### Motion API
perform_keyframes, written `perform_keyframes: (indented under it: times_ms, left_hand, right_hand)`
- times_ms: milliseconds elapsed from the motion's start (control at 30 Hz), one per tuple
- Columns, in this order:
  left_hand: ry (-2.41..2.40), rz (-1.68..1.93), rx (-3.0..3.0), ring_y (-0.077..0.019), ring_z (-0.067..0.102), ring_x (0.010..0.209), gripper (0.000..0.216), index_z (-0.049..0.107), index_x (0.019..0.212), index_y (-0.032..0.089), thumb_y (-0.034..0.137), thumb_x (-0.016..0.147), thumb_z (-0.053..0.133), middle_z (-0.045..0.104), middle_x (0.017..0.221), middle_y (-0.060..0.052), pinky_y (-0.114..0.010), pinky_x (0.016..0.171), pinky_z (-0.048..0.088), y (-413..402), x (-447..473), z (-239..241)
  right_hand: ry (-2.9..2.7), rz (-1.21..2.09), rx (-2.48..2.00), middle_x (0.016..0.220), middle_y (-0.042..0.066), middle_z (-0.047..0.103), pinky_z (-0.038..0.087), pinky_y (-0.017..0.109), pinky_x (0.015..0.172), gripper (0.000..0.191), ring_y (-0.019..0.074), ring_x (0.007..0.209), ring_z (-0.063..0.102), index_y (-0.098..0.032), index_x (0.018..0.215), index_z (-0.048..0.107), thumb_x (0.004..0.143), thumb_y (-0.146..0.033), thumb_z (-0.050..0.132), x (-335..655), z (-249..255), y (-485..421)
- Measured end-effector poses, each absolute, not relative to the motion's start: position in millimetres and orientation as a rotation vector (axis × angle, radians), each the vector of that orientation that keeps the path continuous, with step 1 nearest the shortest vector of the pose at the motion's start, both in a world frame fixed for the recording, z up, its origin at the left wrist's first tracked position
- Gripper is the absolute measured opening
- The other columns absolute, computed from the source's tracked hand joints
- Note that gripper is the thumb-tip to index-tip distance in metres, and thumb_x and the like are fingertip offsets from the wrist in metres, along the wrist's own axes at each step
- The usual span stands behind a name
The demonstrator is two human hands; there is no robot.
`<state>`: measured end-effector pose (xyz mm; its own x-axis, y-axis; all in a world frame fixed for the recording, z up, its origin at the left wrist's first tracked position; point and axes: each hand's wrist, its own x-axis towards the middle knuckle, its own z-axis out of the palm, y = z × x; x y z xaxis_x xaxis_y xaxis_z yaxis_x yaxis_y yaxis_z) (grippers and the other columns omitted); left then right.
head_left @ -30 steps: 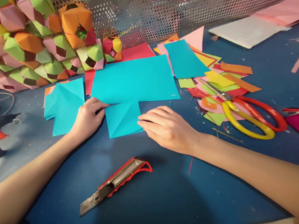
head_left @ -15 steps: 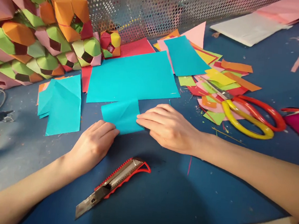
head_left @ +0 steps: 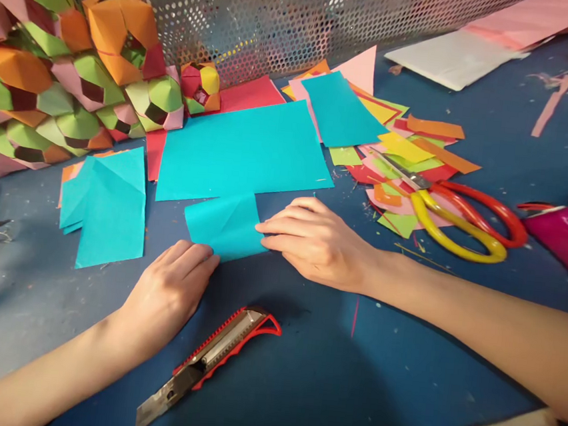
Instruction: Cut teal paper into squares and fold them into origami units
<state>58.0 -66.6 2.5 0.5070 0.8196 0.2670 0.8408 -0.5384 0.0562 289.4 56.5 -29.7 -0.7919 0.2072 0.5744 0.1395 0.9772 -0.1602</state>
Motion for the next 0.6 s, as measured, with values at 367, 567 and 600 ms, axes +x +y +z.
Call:
perform_keyframes:
  times_ms: [367, 567, 600]
  left_hand:
    - [-1.469, -0.272, -2.625, -0.0189, 0.054, 0.076, 0.026, 0.062, 0.09, 0.01, 0.006, 0.094, 0.037, 0.063, 0.092, -0.011, -0.034, 0.065, 0.053, -67, 65, 7]
    - [-1.417, -0.268, -2.612, -0.0175, 0.054, 0.069, 0.025, 0.065, 0.096, 0.01, 0.012, 0.094, 0.04, 0.067, 0.092, -0.01, -0.032, 0.061, 0.051, -67, 74, 9]
    - [-1.395, -0.276, -2.595, -0.0177, 0.055, 0.07, 0.025, 0.066, 0.1, 0.01, 0.017, 0.095, 0.042, 0.068, 0.097, -0.011, -0.032, 0.061, 0.051, -66, 76, 9]
  right_hand:
    - [-2.522, -0.087, -0.197, 0.1, 0.007, 0.074, 0.045, 0.039, 0.083, 0.026, 0.0192, 0.089, 0.063, -0.015, 0.087, 0.072, 0.091, -0.007, 0.048, 288, -27, 54]
    - [-2.585, -0.135, -0.172, 0.095, 0.007, 0.073, 0.047, 0.039, 0.082, 0.029, 0.0195, 0.086, 0.06, -0.015, 0.081, 0.072, 0.092, -0.008, 0.046, 286, -28, 49]
    - [-2.586, -0.133, -0.17, 0.094, 0.007, 0.073, 0.047, 0.039, 0.081, 0.029, 0.0194, 0.084, 0.06, -0.015, 0.081, 0.072, 0.092, -0.008, 0.046, 286, -28, 49]
